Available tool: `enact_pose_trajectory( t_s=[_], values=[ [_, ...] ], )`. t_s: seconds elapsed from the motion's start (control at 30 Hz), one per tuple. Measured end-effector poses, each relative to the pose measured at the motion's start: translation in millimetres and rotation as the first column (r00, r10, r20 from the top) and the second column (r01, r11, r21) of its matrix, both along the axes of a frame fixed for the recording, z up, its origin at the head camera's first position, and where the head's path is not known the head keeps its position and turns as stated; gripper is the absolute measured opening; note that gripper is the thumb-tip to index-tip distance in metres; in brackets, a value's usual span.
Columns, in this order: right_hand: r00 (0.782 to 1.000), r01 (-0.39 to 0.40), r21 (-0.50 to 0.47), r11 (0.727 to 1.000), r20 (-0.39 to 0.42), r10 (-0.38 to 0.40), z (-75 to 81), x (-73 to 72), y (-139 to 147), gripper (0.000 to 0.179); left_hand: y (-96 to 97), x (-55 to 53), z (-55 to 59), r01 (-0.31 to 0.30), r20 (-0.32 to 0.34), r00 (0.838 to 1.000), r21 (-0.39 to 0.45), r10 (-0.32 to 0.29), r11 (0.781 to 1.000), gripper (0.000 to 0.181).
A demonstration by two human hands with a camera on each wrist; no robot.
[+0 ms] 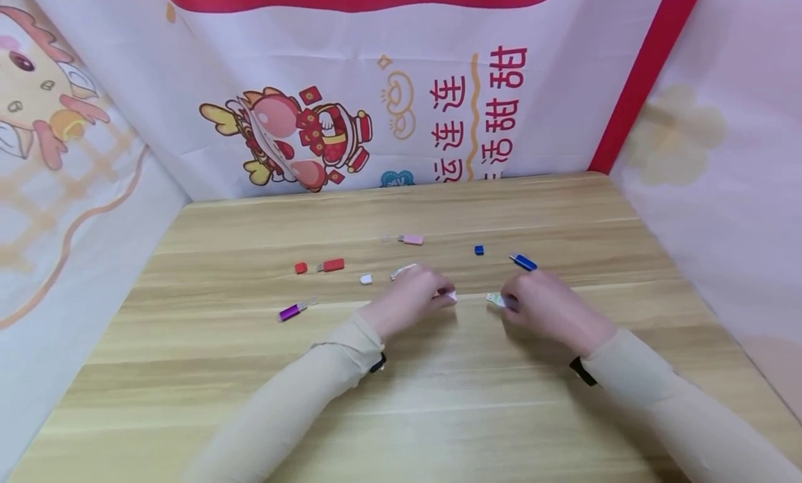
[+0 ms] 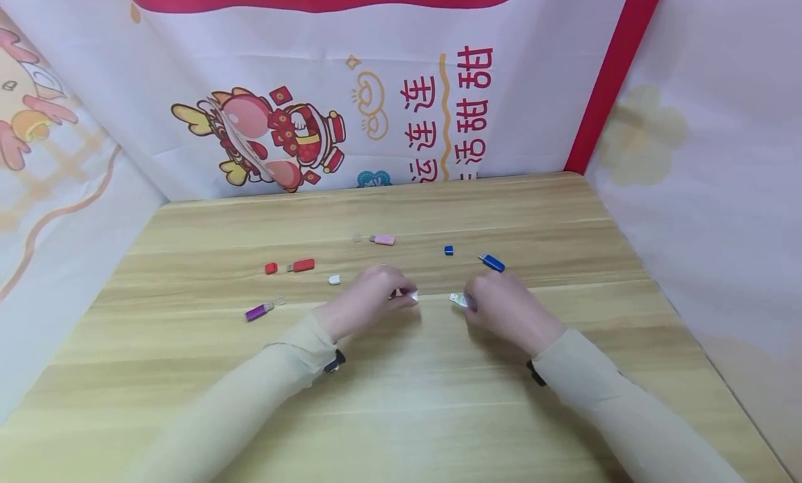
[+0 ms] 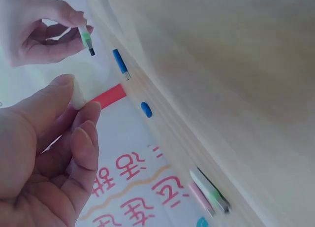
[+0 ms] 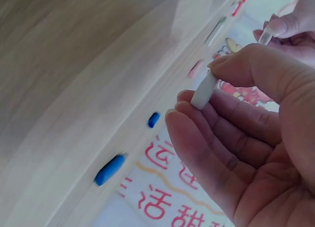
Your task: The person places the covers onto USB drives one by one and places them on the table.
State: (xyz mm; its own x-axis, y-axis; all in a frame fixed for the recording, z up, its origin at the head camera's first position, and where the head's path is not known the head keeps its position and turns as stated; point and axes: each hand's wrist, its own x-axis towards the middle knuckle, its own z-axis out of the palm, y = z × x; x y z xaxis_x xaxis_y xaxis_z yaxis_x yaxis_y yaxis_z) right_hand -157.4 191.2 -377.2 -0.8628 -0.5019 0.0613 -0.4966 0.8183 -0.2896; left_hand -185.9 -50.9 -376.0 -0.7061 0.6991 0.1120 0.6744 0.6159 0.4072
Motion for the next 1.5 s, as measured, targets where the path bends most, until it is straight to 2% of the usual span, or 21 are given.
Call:
enact_pose_trajectory(
  t_s=[0.2,0.33,0.47,0.7,0.9,1.13,1.5],
  values=[
    [0.996,-0.063,-0.035,0.997,-0.061,0.061,2.7,10.4,-14.9,0.011,-32.3,23.3,1.7,0.014,-0.069,0.998,0.041,-0.011,0.999,0.013],
    [0.995,-0.084,-0.049,0.995,-0.056,0.082,5.5,16.9,-24.6,0.016,-49.2,36.5,2.0,0.022,-0.152,0.988,0.04,-0.016,0.999,0.013],
    [0.992,-0.119,-0.045,0.992,-0.054,0.116,8.2,22.3,-35.0,0.021,-63.0,48.9,1.8,0.013,-0.189,0.982,0.045,-0.004,0.999,0.014],
    [0.974,-0.203,-0.079,0.976,-0.115,0.194,9.5,28.3,-47.0,0.022,-77.6,65.2,3.5,0.022,-0.26,0.966,0.057,-0.007,0.998,0.011],
    [0.958,-0.26,-0.082,0.962,-0.149,0.246,11.0,33.0,-57.7,0.022,-84.1,72.0,4.6,0.034,-0.298,0.955,0.082,-0.008,0.996,0.012],
    [0.939,-0.314,-0.108,0.943,-0.18,0.292,12.0,36.8,-68.3,0.02,-86.9,76.7,7.6,0.026,-0.282,0.959,0.091,0.0,0.996,0.013],
    [0.933,-0.337,-0.089,0.937,-0.169,0.319,15.4,38.8,-80.2,0.02,-86.6,75.5,7.6,0.021,-0.272,0.962,0.101,0.008,0.995,0.015]
  ],
)
